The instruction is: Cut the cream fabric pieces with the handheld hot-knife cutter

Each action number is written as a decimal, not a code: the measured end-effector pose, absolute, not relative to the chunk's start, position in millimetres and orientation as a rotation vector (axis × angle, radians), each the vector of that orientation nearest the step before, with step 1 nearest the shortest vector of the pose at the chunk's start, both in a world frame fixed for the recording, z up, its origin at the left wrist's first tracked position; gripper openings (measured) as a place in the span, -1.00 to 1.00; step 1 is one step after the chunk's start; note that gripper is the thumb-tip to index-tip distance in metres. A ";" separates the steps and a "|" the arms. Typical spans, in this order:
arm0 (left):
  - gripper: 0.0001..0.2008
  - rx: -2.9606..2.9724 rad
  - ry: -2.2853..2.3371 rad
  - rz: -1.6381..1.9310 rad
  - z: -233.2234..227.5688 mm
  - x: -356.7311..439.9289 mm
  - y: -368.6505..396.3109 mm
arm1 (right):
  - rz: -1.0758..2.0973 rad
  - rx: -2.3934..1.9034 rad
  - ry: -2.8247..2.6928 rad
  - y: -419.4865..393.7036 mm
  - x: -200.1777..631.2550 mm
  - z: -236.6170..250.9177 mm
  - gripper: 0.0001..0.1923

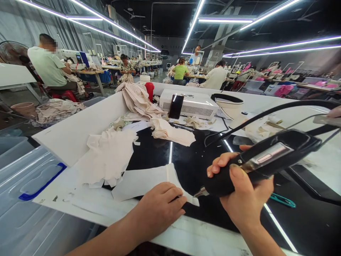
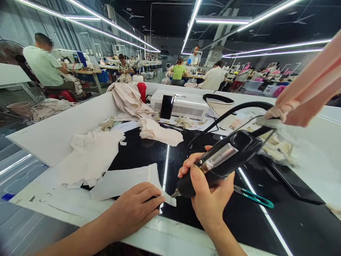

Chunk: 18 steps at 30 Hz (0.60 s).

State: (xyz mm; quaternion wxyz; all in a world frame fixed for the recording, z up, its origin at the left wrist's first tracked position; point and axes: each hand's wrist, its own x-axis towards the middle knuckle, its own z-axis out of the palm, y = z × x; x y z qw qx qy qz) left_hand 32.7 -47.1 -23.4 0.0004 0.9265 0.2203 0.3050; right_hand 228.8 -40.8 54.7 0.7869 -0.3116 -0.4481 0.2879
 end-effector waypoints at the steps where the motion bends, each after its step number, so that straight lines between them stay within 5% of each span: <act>1: -0.83 2.910 0.692 0.948 -23.2 32.5 -47.1 | 0.626 -0.662 -0.954 -41.5 228.2 55.9 -0.60; 18: -0.82 2.871 0.705 0.972 -22.8 31.7 -47.3 | 0.667 -0.648 -1.017 -43.6 213.5 47.1 -0.61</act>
